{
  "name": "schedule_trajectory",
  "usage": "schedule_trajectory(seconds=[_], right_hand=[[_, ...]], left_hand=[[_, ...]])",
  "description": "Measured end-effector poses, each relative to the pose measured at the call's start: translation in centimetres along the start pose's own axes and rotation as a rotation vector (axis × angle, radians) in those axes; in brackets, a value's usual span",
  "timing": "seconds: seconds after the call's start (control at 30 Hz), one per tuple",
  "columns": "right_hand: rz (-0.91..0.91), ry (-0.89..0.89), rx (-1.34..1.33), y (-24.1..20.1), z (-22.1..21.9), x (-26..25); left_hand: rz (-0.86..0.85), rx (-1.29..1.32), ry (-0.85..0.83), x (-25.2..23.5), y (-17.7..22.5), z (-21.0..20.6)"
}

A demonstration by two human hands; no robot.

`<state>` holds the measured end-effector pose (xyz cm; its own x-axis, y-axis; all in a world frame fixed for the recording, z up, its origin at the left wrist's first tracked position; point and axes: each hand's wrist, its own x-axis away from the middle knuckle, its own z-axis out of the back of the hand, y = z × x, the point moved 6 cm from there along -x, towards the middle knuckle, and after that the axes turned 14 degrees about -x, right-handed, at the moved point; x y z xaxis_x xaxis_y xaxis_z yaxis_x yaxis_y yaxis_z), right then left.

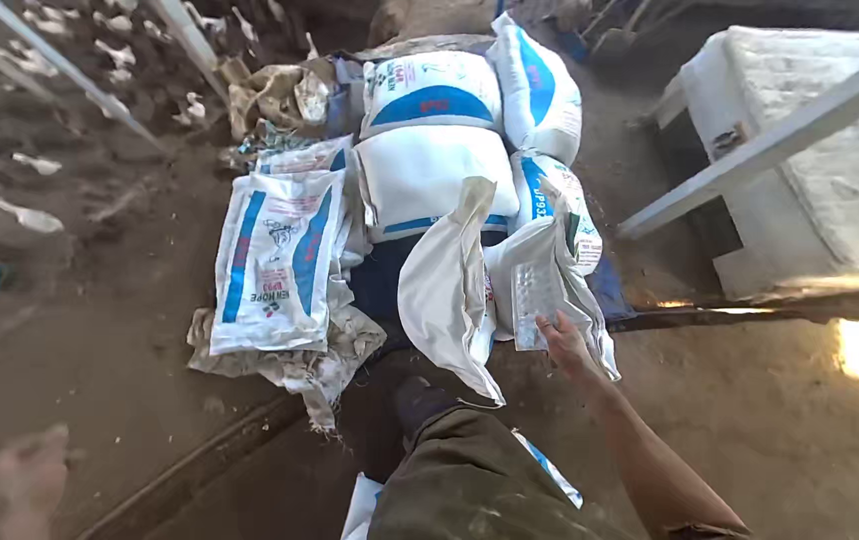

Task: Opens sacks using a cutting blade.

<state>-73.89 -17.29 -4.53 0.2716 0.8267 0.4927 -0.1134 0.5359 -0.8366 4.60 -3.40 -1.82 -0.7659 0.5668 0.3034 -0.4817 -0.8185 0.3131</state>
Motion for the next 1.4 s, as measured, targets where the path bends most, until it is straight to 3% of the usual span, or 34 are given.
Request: schedule_trajectory(seconds=[0.07, 0.13, 0.2, 0.3, 0.4, 0.47, 0.57, 0.7, 0.87, 1.1, 1.2, 1.4], right_hand=[[0.064, 0.031, -0.051, -1.0, -1.9, 0.3], [0.11, 0.065, -0.084, -1.9, -3.9, -0.8], [0.091, 0.125, -0.139, -2.6, -5.8, -3.0], [0.018, 0.237, -0.199, -4.4, -7.5, -6.5], [0.004, 0.293, -0.243, -5.9, -8.6, -8.4], [0.048, 0.322, -0.281, -6.7, -9.4, -9.0], [0.077, 0.362, -0.288, -6.6, -11.1, -8.0], [-0.025, 0.466, -0.362, -5.6, -14.4, -5.0], [-0.121, 0.666, -0.375, -5.6, -17.8, -3.3], [-0.389, 0.855, -0.471, -10.4, -23.3, -6.6], [-0.424, 0.895, -0.527, -11.2, -24.7, -9.1], [-0.434, 0.838, -0.571, -11.5, -26.2, -14.1]], left_hand=[[-0.195, 0.032, 0.019, -5.2, 10.1, 1.1], [-0.324, 0.103, -0.061, -4.7, 21.4, -0.9], [-0.48, 0.135, -0.271, -2.7, 30.1, -6.1], [-0.709, 0.122, -0.621, 0.4, 38.5, -17.1], [-0.836, 0.06, -0.862, 5.1, 44.8, -24.8], [-0.985, 0.007, -0.917, 7.0, 50.0, -27.5], [-1.299, -0.053, -0.862, 8.5, 58.2, -30.6], [-1.63, -0.22, -0.947, 10.8, 67.9, -35.5], [-1.843, -0.466, -1.346, 14.6, 75.4, -40.5], [-1.979, -0.666, -1.582, 17.4, 79.5, -46.0], [-1.89, -0.759, -1.658, 17.4, 79.2, -47.9], [-1.444, -0.781, -1.987, 16.6, 78.3, -48.6]])
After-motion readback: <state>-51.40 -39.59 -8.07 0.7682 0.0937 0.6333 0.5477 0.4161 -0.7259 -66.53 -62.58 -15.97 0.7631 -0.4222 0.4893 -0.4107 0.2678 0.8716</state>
